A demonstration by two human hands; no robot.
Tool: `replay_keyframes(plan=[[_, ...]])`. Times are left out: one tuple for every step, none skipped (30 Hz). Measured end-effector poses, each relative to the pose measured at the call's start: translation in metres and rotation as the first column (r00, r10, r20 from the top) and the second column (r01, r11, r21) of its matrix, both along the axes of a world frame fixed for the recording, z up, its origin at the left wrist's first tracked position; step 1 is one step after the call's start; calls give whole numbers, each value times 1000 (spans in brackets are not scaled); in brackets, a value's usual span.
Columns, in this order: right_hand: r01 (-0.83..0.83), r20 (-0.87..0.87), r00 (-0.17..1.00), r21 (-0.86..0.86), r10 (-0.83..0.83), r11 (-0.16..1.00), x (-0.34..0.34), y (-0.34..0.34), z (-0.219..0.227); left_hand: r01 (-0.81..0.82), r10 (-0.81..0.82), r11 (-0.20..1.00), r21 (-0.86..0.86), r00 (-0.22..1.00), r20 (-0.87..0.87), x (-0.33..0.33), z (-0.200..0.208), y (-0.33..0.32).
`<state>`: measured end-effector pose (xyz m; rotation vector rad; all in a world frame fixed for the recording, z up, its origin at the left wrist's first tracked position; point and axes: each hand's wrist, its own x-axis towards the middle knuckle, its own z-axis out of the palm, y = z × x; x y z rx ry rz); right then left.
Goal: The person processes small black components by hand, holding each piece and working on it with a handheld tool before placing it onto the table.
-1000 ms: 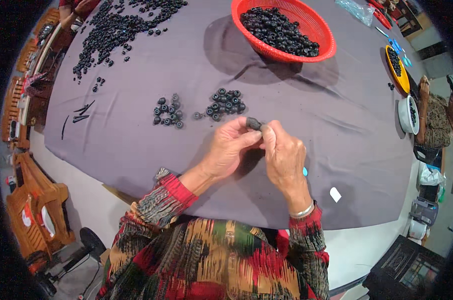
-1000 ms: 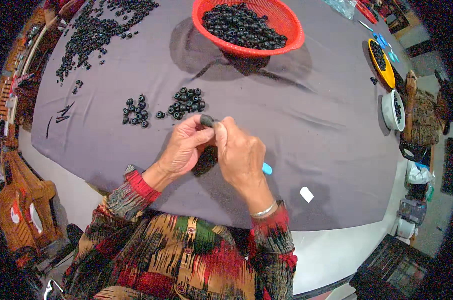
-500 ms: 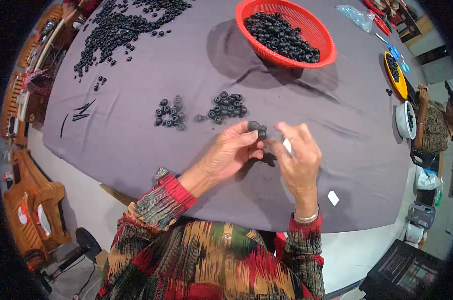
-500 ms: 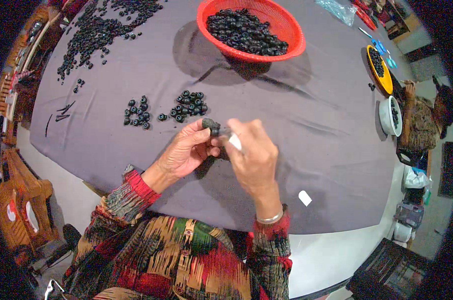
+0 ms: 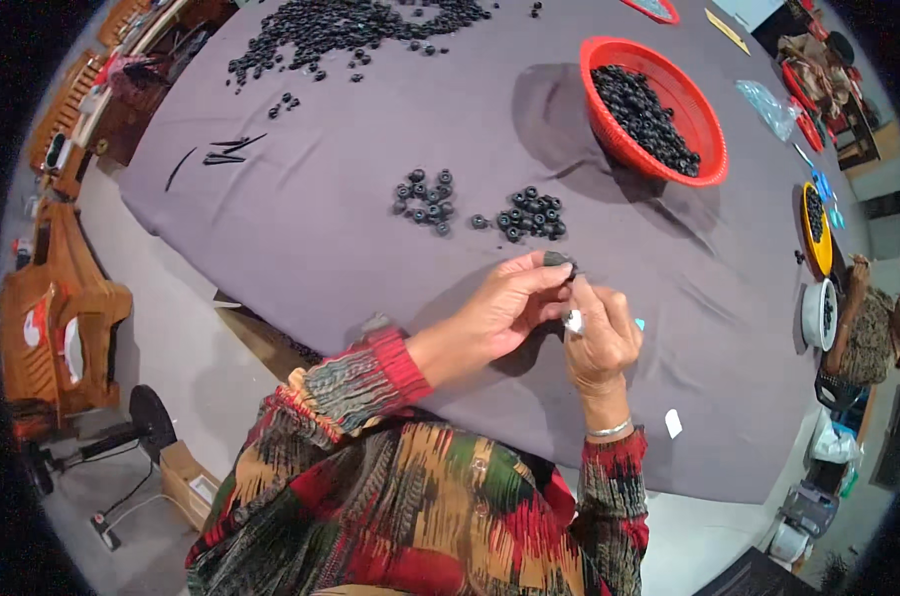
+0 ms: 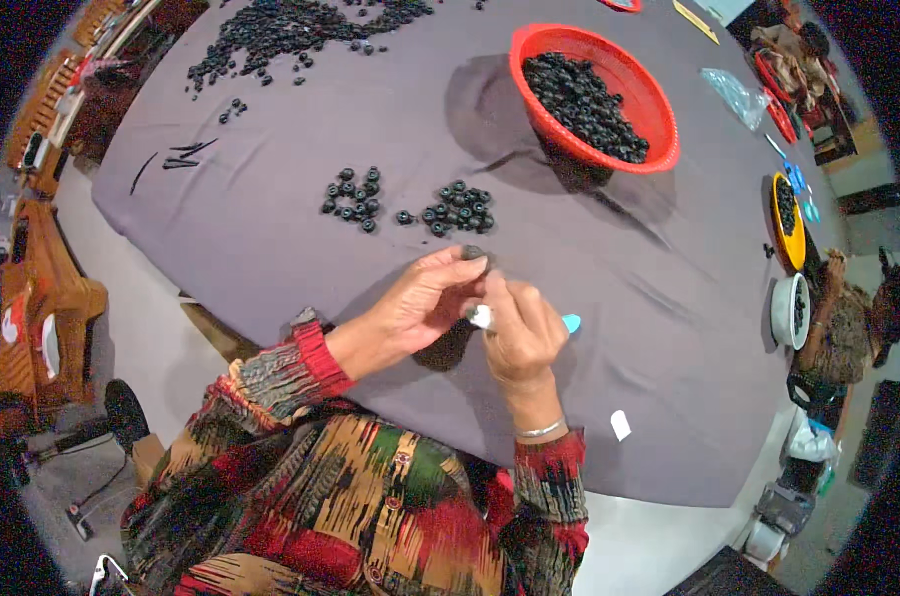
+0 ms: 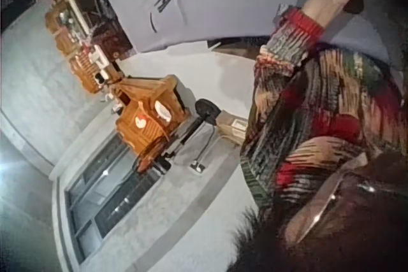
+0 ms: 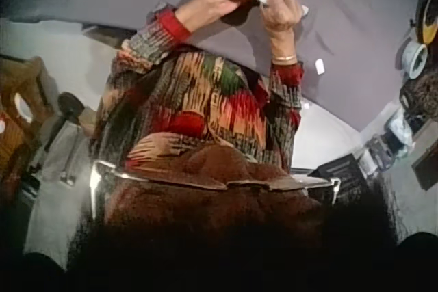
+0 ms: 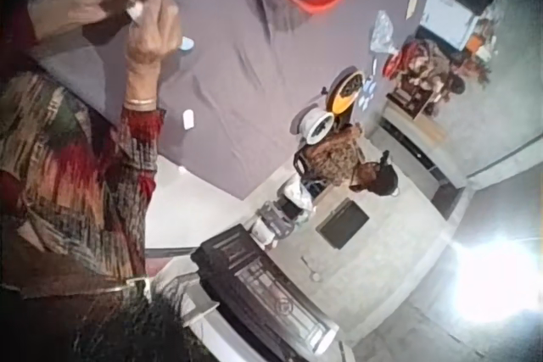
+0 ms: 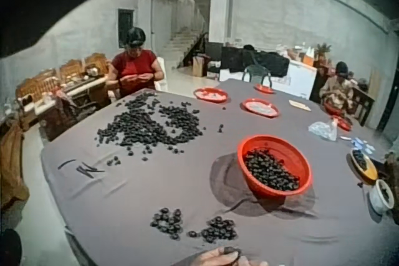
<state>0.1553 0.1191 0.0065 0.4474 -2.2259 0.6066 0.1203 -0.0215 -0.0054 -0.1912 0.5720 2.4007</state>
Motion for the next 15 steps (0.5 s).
replay_keyframes(plan=[[-18,23,1000,-3,18,1000,3,0,0,-26,25,998,-49,999,-25,2,3,-9],[-34,47,998,-3,34,999,5,2,2,-121,79,957,-264,984,-162,1,11,-21],[-35,43,998,-4,35,999,6,7,2,-232,96,862,-451,948,-303,-2,20,-37],[59,122,991,32,-62,998,7,15,1,-360,116,754,-550,896,-428,-6,26,-53],[143,196,968,71,-154,987,6,19,0,-492,113,616,-615,828,-549,-13,30,-72],[175,244,953,43,-180,984,3,21,2,-562,70,538,-628,772,-631,-20,28,-90],[173,243,954,35,-176,984,1,19,1,-631,16,457,-627,711,-703,-29,24,-105],[184,266,946,39,-187,982,-1,19,-1,-629,12,458,-628,710,-704,-37,21,-115],[191,279,940,46,-196,981,-1,17,1,-683,-113,348,-642,649,-752,-43,20,-123],[192,270,942,47,-197,980,0,15,3,-737,-243,237,-633,586,-773,-48,22,-129],[183,289,938,50,-190,982,1,14,2,-736,-247,238,-634,585,-772,-53,23,-130],[175,307,934,54,-183,983,1,14,1,-762,-402,119,-637,549,-732,-58,23,-131],[179,307,933,53,-187,982,1,16,-1,-789,-546,3,-615,514,-662,-62,24,-132],[188,308,932,42,-192,981,0,19,-3,-789,-548,4,-615,512,-661,-67,21,-133],[197,309,930,32,-197,980,-2,22,-4,-800,-564,4,-599,493,-662,-71,15,-135]])
